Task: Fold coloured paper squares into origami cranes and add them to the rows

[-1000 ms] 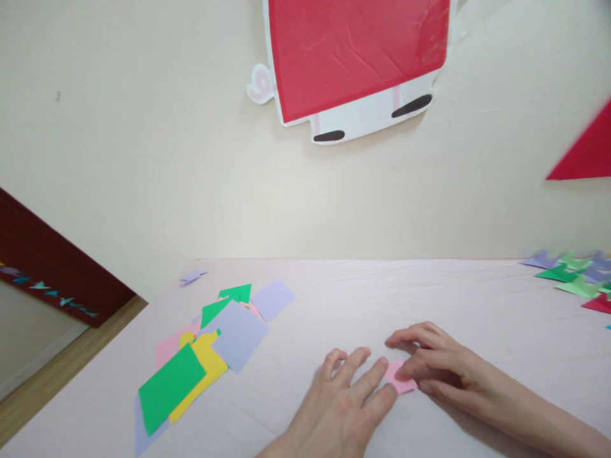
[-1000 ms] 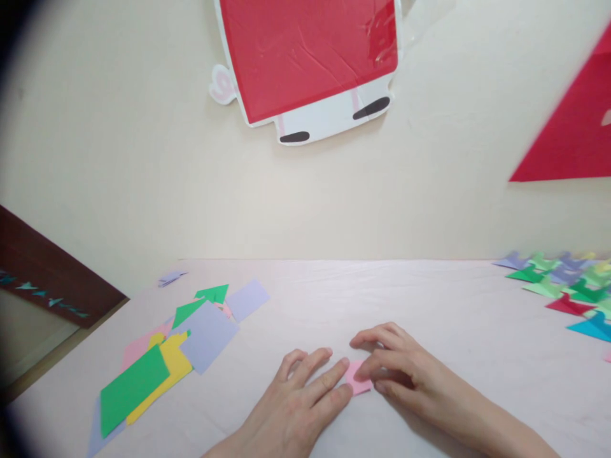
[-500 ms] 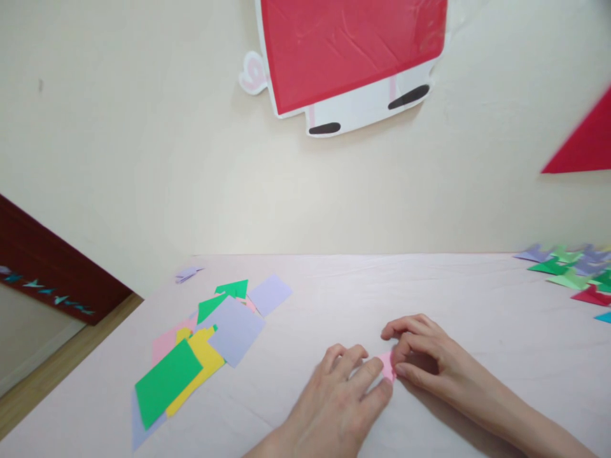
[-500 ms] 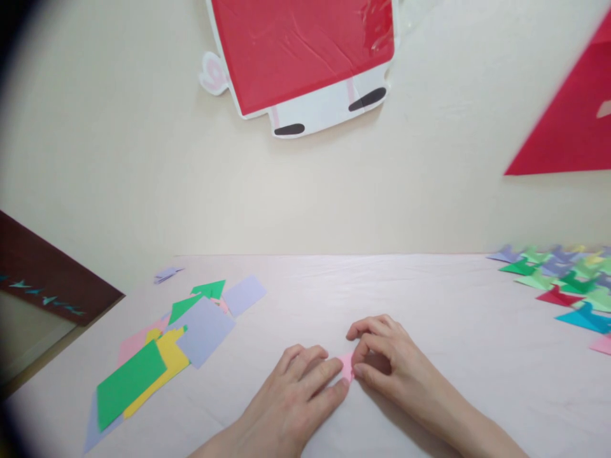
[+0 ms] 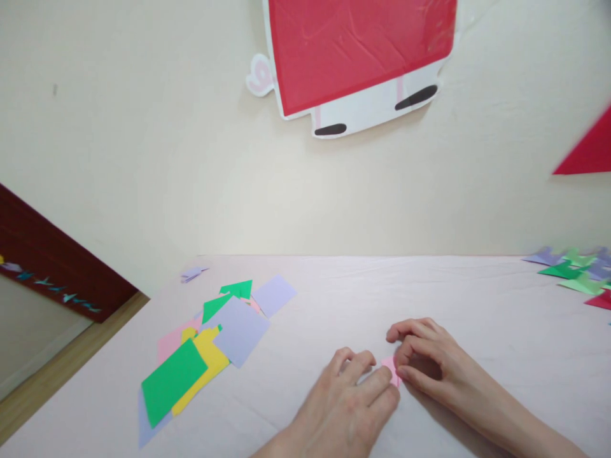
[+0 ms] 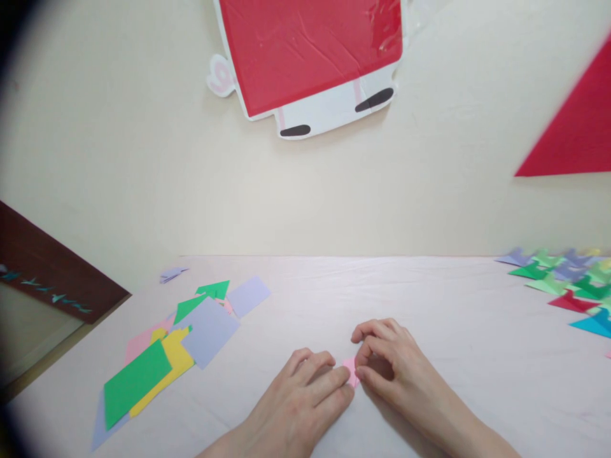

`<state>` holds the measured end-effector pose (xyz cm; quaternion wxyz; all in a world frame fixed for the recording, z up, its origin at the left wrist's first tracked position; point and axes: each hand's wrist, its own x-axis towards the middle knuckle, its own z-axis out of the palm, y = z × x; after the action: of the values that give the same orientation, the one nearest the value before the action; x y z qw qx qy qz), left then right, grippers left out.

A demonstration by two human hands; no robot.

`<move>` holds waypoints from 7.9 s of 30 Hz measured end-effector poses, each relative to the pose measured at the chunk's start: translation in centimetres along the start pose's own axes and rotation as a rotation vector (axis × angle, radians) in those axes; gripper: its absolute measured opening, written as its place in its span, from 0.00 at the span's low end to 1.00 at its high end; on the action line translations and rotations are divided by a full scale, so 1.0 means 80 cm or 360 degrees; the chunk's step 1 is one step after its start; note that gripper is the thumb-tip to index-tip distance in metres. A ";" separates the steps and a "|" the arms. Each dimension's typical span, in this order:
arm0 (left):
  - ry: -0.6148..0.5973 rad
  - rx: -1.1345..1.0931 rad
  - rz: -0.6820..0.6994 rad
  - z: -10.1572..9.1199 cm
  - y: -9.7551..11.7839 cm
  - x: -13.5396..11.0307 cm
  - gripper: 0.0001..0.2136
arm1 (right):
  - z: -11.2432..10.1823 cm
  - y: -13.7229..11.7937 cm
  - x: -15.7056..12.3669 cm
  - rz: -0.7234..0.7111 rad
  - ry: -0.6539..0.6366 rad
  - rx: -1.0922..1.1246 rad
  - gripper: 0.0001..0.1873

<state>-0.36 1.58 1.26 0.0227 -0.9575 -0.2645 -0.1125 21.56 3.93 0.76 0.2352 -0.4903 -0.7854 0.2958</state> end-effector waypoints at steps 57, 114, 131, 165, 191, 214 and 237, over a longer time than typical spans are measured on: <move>-0.0026 -0.0611 -0.0408 -0.017 0.025 0.016 0.15 | 0.028 -0.022 -0.043 -0.0080 0.0245 -0.0187 0.10; 0.0130 -0.0510 -0.0793 0.015 0.021 0.034 0.04 | 0.016 -0.014 -0.030 0.0082 0.0099 -0.0203 0.10; 0.0005 -0.0453 -0.0848 0.012 0.024 0.041 0.05 | 0.023 -0.020 -0.031 0.0103 0.0208 -0.0348 0.09; 0.0127 -0.0650 -0.0892 0.013 0.025 0.036 0.09 | 0.027 -0.023 -0.030 0.0247 0.0261 -0.0207 0.13; 0.0142 -0.0829 -0.1014 0.011 0.032 0.028 0.15 | 0.030 -0.022 -0.030 0.0296 0.0275 -0.0138 0.12; 0.0691 -0.1335 -0.1097 0.011 0.017 0.018 0.09 | 0.036 -0.045 -0.021 0.0089 0.0444 0.0301 0.17; 0.0713 -0.1694 -0.0981 0.003 0.022 0.023 0.09 | 0.036 -0.044 -0.023 0.0166 0.0469 0.0926 0.14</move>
<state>2.13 0.99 1.48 -0.4330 -0.6716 -0.4241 -0.4261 18.17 0.40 1.02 0.4610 -0.4797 -0.5993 0.4453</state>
